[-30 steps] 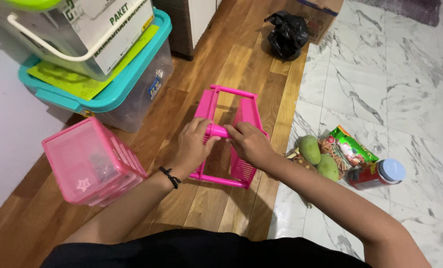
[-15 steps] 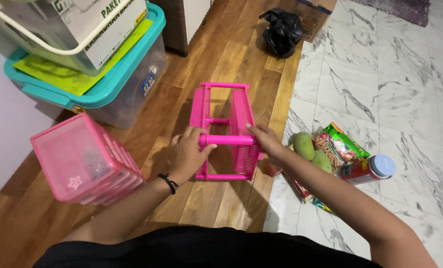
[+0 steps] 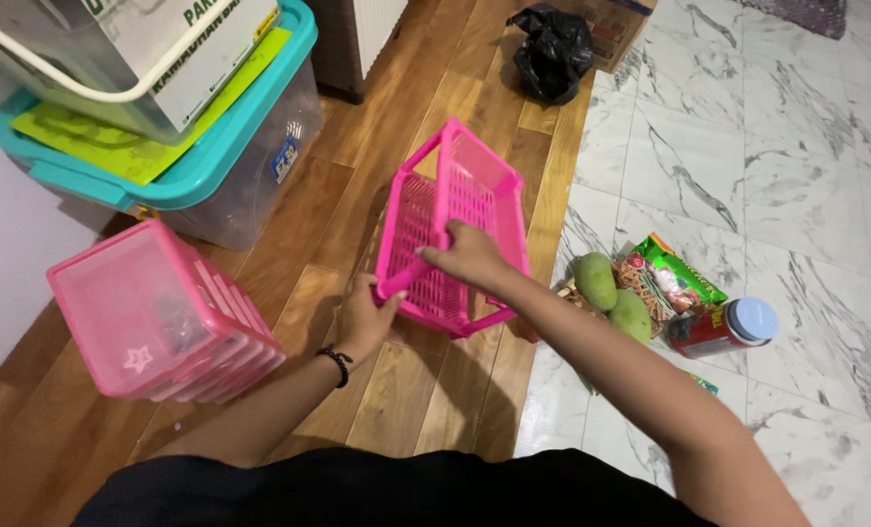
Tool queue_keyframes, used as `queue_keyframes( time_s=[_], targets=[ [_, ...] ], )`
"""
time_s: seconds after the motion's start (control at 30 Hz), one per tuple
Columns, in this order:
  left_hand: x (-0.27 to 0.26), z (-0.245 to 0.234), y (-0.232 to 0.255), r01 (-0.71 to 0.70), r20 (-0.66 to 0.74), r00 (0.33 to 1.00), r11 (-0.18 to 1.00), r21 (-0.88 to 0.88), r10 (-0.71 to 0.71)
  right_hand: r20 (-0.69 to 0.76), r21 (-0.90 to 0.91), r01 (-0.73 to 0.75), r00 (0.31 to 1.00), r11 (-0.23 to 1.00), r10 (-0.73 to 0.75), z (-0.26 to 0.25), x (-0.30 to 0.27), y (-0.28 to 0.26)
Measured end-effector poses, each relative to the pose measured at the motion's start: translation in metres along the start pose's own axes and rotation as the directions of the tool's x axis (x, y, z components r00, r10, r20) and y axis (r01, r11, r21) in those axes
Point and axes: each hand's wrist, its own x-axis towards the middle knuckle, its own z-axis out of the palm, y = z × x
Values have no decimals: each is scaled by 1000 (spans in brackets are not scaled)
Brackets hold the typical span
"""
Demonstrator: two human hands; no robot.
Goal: The person assembles a pink plastic basket by hand, snapping together the side panels and handle pieces. After completing the assembly, they place a bottle, a tin can, a bag of crackers, and two mangoes into the basket.
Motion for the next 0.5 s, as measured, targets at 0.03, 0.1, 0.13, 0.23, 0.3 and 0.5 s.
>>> queue_keyframes(
  time_s=[0.03, 0.1, 0.13, 0.23, 0.3, 0.5],
  targets=[
    [3, 2, -9, -17, -30, 999, 1000, 20, 18, 30, 49, 27, 999, 998, -29, 4, 0, -8],
    [11, 4, -28, -9, -38, 999, 999, 41, 10, 87, 21, 79, 993, 997, -81, 13, 4, -21],
    [12, 7, -37, 21, -13, 1000, 999, 41, -20, 118, 10, 102, 988, 995, -102, 17, 4, -24],
    [22, 14, -59, 63, -15, 998, 994, 89, -62, 198, -203, 153, 974, 967, -112, 25, 2, -23],
    [28, 11, -69, 79, 10, 997, 993, 82, -80, 86, -337, 332, 943, 881, -322, 27, -9, -12],
    [39, -15, -77, 104, 96, 986, 960, 261, -134, -134, -554, 411, 814, 724, -565, 13, -55, 49]
  ],
)
